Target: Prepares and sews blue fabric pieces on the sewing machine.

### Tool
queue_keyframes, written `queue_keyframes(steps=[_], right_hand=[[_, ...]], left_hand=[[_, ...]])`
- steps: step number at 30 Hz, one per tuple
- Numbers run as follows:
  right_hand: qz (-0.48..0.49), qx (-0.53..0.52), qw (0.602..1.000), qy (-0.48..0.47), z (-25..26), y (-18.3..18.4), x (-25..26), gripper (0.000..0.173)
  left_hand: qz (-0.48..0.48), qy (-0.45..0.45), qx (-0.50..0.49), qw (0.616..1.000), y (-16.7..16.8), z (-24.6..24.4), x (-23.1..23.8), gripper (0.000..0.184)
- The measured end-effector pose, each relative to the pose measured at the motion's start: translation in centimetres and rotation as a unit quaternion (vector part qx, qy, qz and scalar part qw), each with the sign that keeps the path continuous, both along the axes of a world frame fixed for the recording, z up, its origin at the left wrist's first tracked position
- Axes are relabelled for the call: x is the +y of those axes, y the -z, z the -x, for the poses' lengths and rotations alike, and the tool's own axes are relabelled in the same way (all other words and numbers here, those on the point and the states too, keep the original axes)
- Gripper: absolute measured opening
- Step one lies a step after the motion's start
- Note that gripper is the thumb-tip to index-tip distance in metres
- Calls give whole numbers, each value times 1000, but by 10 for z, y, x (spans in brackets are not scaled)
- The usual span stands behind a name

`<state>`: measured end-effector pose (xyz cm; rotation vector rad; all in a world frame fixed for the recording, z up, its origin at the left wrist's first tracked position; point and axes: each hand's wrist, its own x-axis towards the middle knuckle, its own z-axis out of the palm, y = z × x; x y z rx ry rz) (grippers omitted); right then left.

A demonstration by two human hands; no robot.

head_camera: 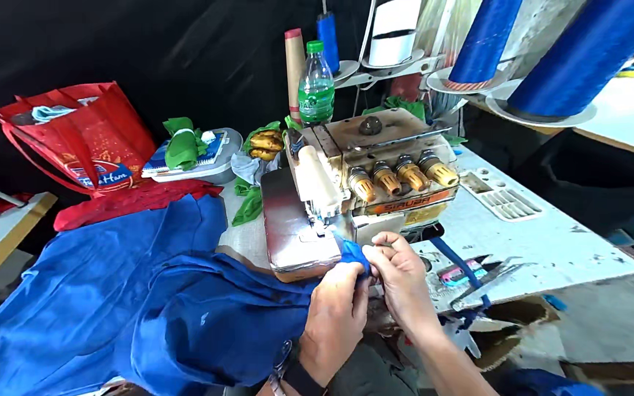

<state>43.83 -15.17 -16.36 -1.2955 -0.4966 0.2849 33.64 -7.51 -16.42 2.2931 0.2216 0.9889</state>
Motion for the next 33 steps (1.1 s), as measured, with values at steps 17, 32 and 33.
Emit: queue_keyframes(steps=[17,32,33], right_hand=[[87,-96,967,-221,88,-3,2,39],[160,-155,947,-231,86,11,52,17],[166,-165,947,-221,86,13,54,17]], left_hand=[[-117,-89,-63,987,-98,100,57,16],[-208,-195,232,930,-91,126,205,44],[-206,-190,230,932,-79,132,205,44]])
